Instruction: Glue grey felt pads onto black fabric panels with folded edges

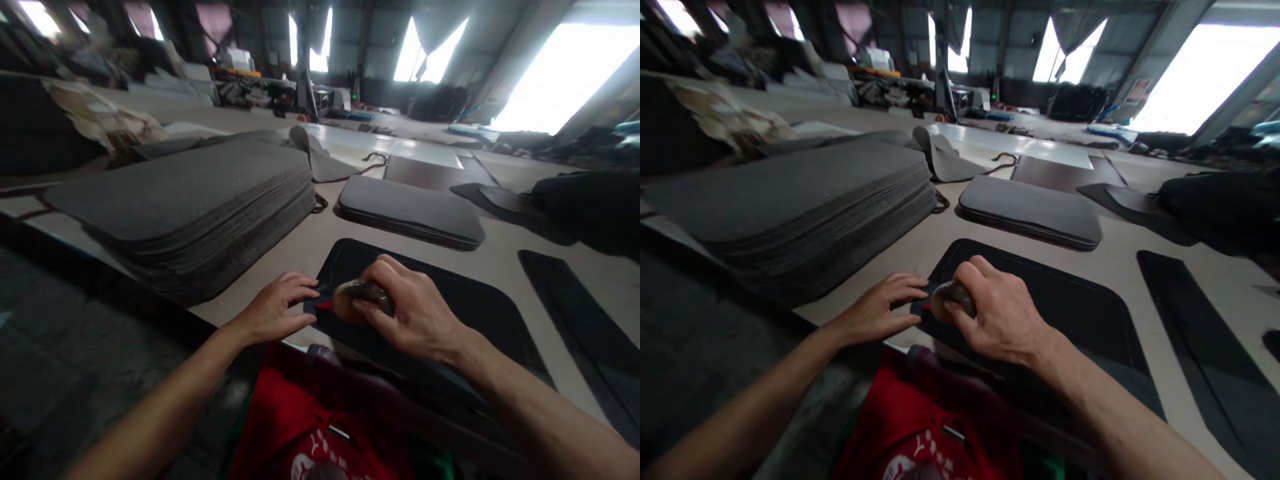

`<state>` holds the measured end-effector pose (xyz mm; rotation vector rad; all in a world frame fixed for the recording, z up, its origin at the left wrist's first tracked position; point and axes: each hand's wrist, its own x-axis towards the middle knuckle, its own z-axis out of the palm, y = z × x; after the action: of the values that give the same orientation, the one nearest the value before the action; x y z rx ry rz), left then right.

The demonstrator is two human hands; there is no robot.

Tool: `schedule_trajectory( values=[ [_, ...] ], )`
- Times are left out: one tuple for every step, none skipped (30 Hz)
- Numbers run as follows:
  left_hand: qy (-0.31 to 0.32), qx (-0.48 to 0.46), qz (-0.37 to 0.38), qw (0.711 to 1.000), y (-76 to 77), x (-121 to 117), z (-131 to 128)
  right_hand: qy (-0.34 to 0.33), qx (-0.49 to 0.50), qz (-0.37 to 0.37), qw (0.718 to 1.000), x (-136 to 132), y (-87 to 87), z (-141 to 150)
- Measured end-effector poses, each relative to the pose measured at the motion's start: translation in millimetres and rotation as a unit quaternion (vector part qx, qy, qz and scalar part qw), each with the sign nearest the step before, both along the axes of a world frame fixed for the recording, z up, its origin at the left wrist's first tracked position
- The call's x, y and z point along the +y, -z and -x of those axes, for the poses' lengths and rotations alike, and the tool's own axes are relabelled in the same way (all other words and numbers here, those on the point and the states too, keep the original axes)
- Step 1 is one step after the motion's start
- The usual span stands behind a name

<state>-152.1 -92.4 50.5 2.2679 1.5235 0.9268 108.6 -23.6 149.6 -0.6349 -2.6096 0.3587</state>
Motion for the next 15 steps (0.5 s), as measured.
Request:
schedule_trajectory(
  values=[
    [0.0,-0.001,0.001,1.0,0.1,0.2,-0.3,-0.001,-0.001,0.001,1.0,0.2,0.2,1.3],
    [-0.001,-0.002,0.002,1.0,0.3,0.3,-0.6,-0.002,-0.003,-0.001,1.0,0.5,0.4,2.6],
    [-0.002,-0.003,0.003,1.0,0.5,0.4,-0.9,-0.003,-0.004,-0.004,1.0,0.8,0.3,3.9],
    [-0.003,-0.002,0.005,1.0,0.7,0.5,-1.1,-0.003,-0.006,-0.008,1.0,1.1,-0.1,4.9],
    [-0.002,-0.002,0.007,1.0,0.7,0.5,-1.2,-0.004,-0.008,-0.012,1.0,1.3,-0.9,5.5],
    [-0.003,-0.002,0.008,1.0,0.6,0.3,-1.3,-0.004,-0.012,-0.014,1.0,1.5,-2.1,5.9],
    [-0.003,-0.002,0.007,1.0,0.3,0.2,-1.4,-0.004,-0.015,-0.016,1.0,1.6,-3.6,5.8],
    [-0.003,-0.002,0.005,1.0,-0.1,0.0,-1.4,-0.004,-0.02,-0.018,1.0,1.7,-5.3,5.4],
    [-0.002,-0.002,0.004,1.0,-0.5,-0.3,-1.5,-0.003,-0.025,-0.018,1.0,1.9,-7.1,4.8],
    [-0.001,-0.002,0.004,1.0,-0.9,-0.5,-1.5,-0.001,-0.031,-0.016,0.999,2.0,-8.8,4.0],
    [-0.001,-0.002,0.004,1.0,-1.2,-0.6,-1.5,0.001,-0.037,-0.014,0.999,2.2,-10.2,3.2],
    [-0.002,-0.001,0.006,1.0,-1.3,-0.8,-1.5,0.002,-0.042,-0.013,0.999,2.5,-11.3,2.5],
    [-0.001,0.0,0.007,1.0,-1.3,-0.8,-1.5,0.004,-0.044,-0.013,0.999,2.7,-12.0,2.0],
    [0.0,0.001,0.008,1.0,-1.2,-0.9,-1.4,0.006,-0.045,-0.013,0.999,2.9,-12.3,1.8],
    [0.001,0.001,0.006,1.0,-1.0,-0.9,-1.4,0.007,-0.045,-0.015,0.999,2.9,-12.4,2.0]
  ],
)
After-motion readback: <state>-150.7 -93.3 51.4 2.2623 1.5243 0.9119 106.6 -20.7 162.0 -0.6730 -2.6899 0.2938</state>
